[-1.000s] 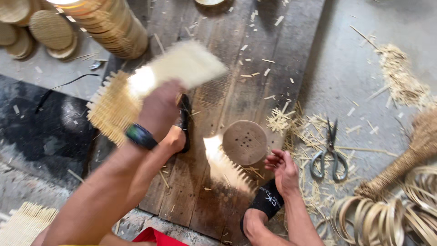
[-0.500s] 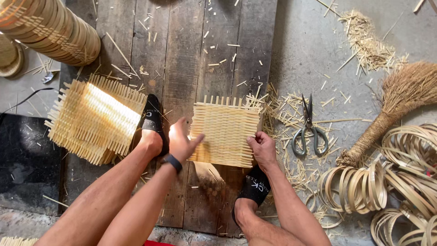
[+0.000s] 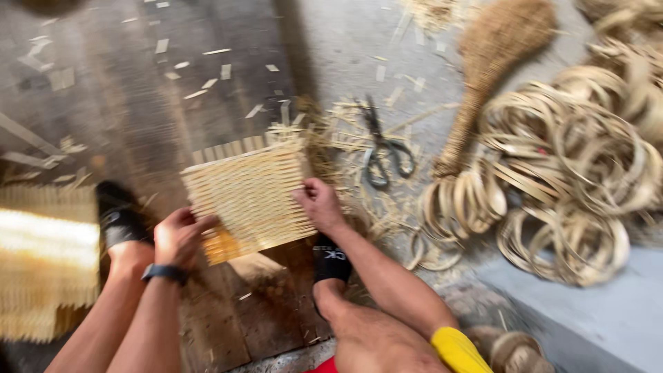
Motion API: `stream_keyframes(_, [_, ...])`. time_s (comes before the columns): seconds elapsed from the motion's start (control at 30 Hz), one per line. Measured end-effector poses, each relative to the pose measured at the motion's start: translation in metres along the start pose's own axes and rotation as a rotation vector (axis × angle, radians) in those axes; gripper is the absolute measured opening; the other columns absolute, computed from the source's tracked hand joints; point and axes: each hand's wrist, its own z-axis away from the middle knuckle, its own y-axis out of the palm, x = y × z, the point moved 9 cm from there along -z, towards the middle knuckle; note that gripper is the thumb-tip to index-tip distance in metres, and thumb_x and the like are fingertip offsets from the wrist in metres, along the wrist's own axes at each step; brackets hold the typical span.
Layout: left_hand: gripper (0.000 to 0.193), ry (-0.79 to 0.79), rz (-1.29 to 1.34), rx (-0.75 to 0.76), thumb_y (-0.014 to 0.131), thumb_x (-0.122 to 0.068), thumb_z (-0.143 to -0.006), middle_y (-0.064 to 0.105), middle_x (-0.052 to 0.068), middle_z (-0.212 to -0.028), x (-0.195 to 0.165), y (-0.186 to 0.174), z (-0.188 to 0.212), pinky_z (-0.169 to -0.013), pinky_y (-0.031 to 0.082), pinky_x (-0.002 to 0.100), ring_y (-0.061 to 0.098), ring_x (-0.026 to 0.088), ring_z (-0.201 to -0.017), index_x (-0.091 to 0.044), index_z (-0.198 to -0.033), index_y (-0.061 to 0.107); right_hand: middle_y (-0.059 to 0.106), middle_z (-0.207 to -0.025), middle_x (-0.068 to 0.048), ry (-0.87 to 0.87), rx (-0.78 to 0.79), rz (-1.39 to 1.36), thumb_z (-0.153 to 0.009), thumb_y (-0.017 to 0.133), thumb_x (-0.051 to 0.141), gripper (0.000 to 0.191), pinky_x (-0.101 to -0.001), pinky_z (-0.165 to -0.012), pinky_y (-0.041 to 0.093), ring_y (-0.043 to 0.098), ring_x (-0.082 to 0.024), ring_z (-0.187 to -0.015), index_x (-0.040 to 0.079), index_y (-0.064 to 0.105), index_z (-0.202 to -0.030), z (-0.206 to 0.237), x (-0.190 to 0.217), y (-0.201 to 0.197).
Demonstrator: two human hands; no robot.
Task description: The person sits on the floor and repeatedly cuts circular bamboo mats using a perforated template and shears. They place a bamboo ring on the mat, trim the excess, and stack the finished pieces.
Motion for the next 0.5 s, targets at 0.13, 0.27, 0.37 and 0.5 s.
stream_keyframes(0.13, [0.041,-0.004,0.062,-0.026,0.086,-0.009,-0.081,0.069,0.006,-0.097,0.017,-0.004,0.004,-0.065,0.055,0.029,0.065,0.015,-0.08,0.003,-0.114,0.065,0.067,-0.095,-0.004,-0.084,-0.202,-0.008,-0.094,0.073,0.026,0.033,-0.0284,-0.078,0.059,0.065,-0.012,-0.087,0.003,0.064,-0.117,0.024,0.001,-0.075])
stream_keyframes(0.27, [0.047,-0.029,0.082,-0.026,0.085,-0.01,-0.08,0.073,0.008,-0.099,0.029,-0.006,0.005,-0.066,0.055,0.028,0.068,0.013,-0.079,0.005,-0.119,0.063,0.06,-0.084,-0.001,-0.113,-0.669,0.133,-0.101,0.063,0.027,0.022,-0.0267,-0.06,0.056,0.058,-0.012,-0.071,0.009,0.061,-0.114,0.062,-0.005,-0.253])
stream_keyframes(0.37, [0.059,-0.032,-0.004,-0.055,0.087,-0.013,-0.08,0.07,0.012,-0.103,0.027,-0.009,0.004,-0.067,0.056,0.031,0.067,0.015,-0.079,0.006,-0.128,0.06,0.066,-0.104,-0.012,-0.105,-1.029,0.827,-0.095,0.073,0.021,0.023,-0.037,-0.075,0.057,0.066,-0.024,-0.091,0.006,0.066,-0.11,0.102,0.006,-0.373])
stream_keyframes(0.5, [0.086,-0.015,-0.243,-0.131,0.089,-0.024,-0.078,0.064,0.019,-0.116,0.01,-0.015,0.01,-0.073,0.059,0.036,0.067,0.024,-0.093,0.005,-0.146,0.044,0.069,-0.109,-0.01,0.223,-0.761,1.049,-0.088,0.078,0.026,0.013,-0.0498,-0.087,0.048,0.064,-0.032,-0.102,0.016,0.077,-0.097,0.1,-0.029,-0.428])
